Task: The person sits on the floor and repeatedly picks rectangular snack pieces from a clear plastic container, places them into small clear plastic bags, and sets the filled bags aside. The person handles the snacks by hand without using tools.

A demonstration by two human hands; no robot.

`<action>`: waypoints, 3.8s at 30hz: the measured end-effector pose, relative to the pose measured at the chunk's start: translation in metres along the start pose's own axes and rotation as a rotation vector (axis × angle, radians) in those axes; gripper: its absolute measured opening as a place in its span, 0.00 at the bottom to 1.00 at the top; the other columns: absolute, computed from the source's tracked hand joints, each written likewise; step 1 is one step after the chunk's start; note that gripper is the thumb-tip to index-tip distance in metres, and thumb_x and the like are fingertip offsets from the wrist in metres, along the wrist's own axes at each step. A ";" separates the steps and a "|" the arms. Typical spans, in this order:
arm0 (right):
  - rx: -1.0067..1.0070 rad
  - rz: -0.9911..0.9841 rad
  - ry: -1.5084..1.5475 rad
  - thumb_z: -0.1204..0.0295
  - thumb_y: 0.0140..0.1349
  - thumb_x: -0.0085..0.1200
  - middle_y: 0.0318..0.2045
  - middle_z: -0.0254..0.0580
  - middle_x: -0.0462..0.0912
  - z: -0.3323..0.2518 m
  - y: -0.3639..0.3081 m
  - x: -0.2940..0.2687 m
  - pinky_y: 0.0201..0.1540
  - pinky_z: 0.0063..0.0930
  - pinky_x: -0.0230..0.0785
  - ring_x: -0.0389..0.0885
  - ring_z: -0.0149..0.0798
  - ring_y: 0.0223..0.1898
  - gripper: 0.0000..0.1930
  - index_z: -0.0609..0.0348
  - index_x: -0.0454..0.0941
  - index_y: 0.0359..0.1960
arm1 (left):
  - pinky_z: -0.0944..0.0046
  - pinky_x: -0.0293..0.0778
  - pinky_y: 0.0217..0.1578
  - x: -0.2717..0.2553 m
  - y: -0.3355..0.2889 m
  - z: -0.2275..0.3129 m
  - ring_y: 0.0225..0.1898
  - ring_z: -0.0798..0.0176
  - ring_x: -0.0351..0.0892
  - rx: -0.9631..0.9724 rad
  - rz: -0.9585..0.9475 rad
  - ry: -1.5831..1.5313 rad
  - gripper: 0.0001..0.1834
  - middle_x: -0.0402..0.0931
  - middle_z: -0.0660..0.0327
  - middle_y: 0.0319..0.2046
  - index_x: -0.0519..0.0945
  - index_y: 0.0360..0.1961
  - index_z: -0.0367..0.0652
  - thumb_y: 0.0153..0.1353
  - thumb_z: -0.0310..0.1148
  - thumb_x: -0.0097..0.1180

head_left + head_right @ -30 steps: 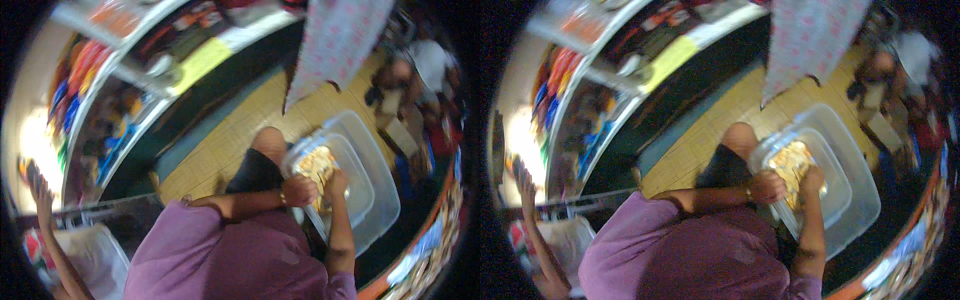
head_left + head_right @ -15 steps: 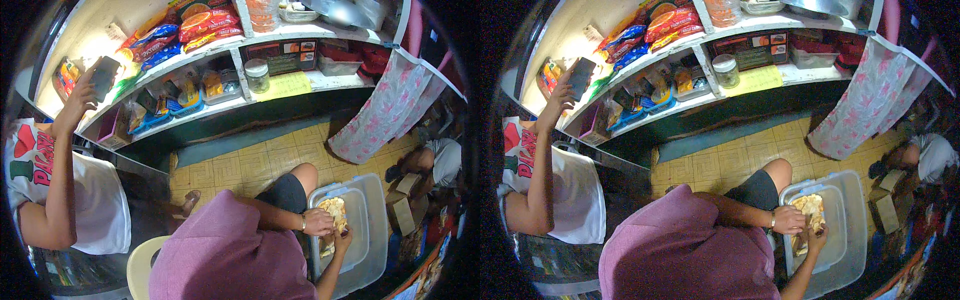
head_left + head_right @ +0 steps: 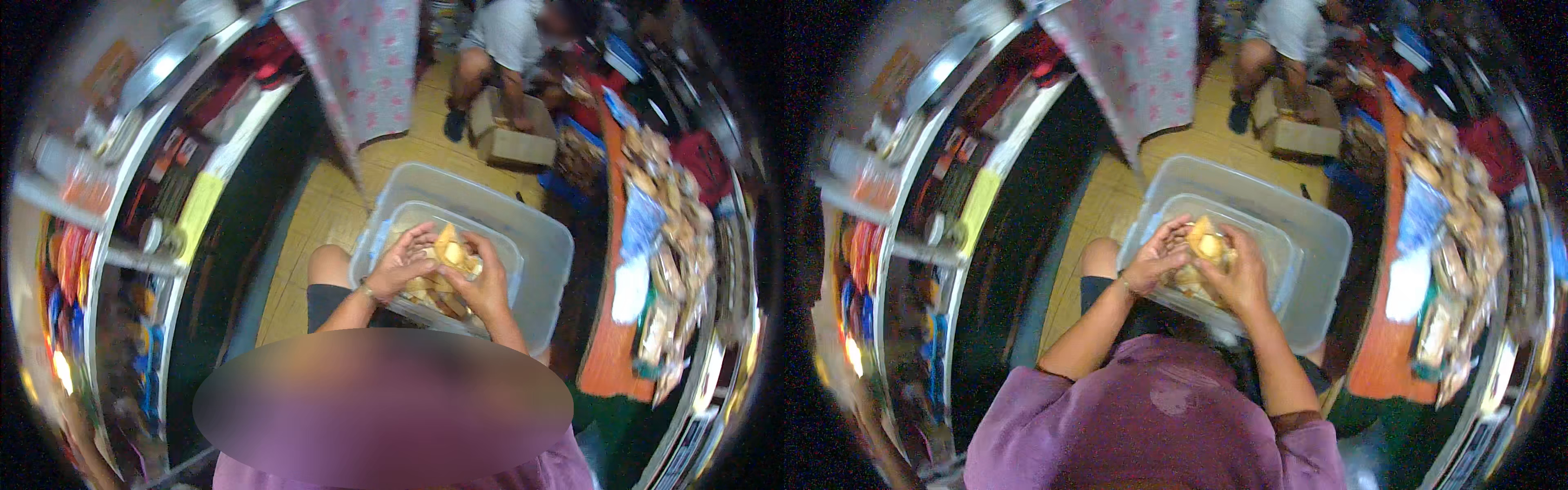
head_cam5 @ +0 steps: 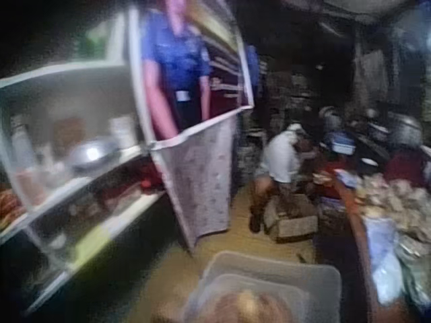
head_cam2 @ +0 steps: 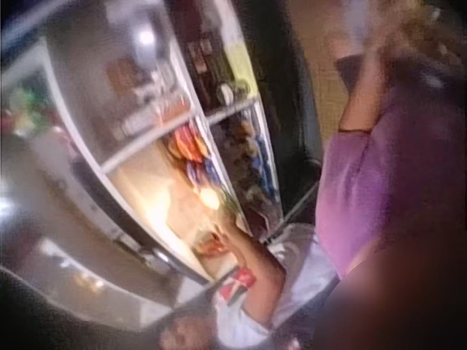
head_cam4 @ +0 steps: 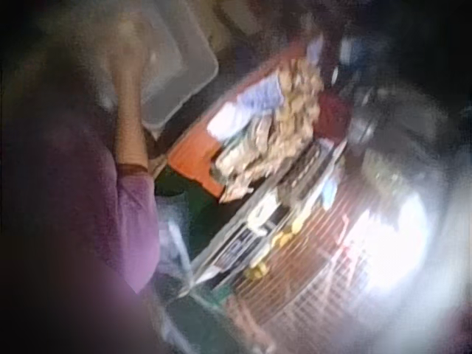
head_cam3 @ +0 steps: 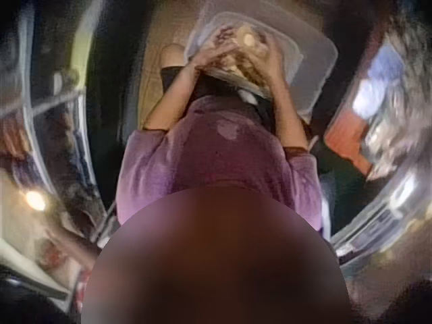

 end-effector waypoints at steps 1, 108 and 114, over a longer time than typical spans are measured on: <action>0.001 0.003 -0.021 0.65 0.44 0.70 0.49 0.47 0.77 -0.009 -0.002 -0.003 0.53 0.39 0.69 0.77 0.47 0.48 0.34 0.58 0.71 0.54 | 0.62 0.62 0.61 0.009 0.001 0.007 0.62 0.61 0.63 -0.055 -0.030 -0.006 0.42 0.62 0.60 0.61 0.55 0.69 0.43 0.57 0.32 0.64; -0.229 0.186 -0.013 0.73 0.45 0.69 0.44 0.44 0.77 -0.072 -0.039 -0.106 0.53 0.37 0.64 0.73 0.47 0.49 0.14 0.55 0.81 0.34 | 0.47 0.66 0.59 0.081 0.015 0.033 0.58 0.54 0.70 -0.065 -0.128 -0.470 0.43 0.70 0.52 0.55 0.55 0.67 0.43 0.59 0.55 0.57; -0.232 0.201 -0.008 0.73 0.44 0.69 0.43 0.45 0.76 -0.065 -0.039 -0.097 0.51 0.39 0.66 0.73 0.49 0.49 0.14 0.54 0.80 0.34 | 0.52 0.64 0.61 0.088 0.012 0.036 0.59 0.54 0.69 -0.087 -0.168 -0.399 0.45 0.71 0.52 0.54 0.54 0.68 0.42 0.58 0.54 0.59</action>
Point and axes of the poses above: each hand's wrist, its own y-axis towards the middle knuckle, its own x-axis out of the palm, z = x × y, the point moved 8 cm from there along y, towards the middle knuckle
